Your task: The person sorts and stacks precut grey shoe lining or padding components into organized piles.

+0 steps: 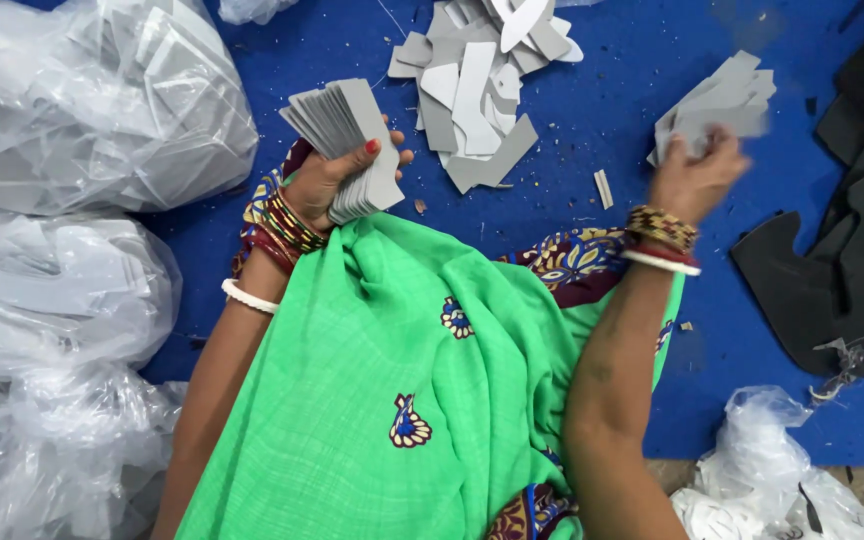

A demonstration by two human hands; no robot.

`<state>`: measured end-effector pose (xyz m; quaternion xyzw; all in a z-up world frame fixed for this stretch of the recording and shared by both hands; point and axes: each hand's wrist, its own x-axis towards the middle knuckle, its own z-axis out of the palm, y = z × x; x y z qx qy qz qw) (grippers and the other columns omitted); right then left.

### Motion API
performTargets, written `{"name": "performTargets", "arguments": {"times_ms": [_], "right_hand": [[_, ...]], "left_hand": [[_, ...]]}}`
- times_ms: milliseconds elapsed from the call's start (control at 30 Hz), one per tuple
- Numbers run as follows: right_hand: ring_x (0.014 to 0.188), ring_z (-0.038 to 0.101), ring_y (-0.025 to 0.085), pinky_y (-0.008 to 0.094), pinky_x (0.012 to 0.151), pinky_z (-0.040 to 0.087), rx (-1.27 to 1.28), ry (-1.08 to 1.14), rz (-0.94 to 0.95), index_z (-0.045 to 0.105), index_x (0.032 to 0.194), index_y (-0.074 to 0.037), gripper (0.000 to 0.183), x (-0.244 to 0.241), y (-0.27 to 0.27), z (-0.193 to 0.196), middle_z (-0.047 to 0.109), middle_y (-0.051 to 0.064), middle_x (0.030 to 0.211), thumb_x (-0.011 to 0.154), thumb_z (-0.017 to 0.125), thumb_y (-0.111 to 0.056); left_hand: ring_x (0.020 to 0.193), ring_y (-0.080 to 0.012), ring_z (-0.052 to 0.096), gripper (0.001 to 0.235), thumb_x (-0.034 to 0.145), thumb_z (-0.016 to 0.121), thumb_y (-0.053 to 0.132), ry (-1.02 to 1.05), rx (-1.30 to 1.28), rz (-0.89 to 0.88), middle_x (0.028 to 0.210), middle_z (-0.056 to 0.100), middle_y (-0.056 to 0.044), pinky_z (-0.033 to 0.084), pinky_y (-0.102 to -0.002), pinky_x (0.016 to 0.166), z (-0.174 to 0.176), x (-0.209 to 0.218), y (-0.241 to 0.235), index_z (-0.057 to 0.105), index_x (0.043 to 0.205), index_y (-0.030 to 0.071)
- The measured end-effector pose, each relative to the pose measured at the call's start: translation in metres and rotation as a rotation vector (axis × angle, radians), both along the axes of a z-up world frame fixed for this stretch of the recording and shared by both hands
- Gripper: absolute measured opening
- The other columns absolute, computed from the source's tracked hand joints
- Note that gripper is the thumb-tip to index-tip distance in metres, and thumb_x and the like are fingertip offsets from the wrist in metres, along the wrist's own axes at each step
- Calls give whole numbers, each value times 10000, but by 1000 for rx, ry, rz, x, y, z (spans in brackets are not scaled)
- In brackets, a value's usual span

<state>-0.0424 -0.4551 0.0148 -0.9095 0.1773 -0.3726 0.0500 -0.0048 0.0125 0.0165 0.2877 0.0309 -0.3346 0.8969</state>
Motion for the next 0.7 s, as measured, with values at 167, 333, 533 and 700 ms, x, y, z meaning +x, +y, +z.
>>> {"name": "performTargets", "arguments": {"times_ms": [167, 333, 533, 700], "right_hand": [[925, 703, 213, 325, 828, 567, 720, 276, 500, 730, 1133, -65, 194, 12, 143, -1, 707, 100, 1042, 967, 762, -161], [883, 608, 357, 432, 781, 503, 232, 288, 536, 704, 1003, -30, 352, 22, 212, 10, 623, 160, 975, 753, 882, -203], [827, 671, 280, 375, 727, 537, 511, 180, 532, 663, 995, -25, 143, 13, 225, 44, 645, 118, 953, 935, 773, -93], [847, 691, 278, 386, 746, 540, 456, 239, 798, 691, 1034, -65, 69, -15, 281, 52, 668, 95, 965, 1012, 690, 1]], "left_hand": [[1200, -283, 690, 419, 983, 726, 127, 8, 59, -12, 1286, 676, -169, 643, -393, 926, -2, 1, 0, 551, 1352, 33], [1194, -287, 694, 421, 988, 712, 116, 26, 53, 8, 1323, 665, -184, 640, -401, 925, -6, -2, 2, 550, 1365, 20], [1145, -254, 701, 382, 980, 698, 130, 25, 83, -8, 1294, 680, -168, 658, -427, 894, 6, 0, -2, 577, 1317, -4], [1049, -250, 692, 405, 1047, 680, 181, 7, 221, -50, 1232, 694, -198, 620, -358, 845, -3, -2, 2, 652, 1370, -61]]}}
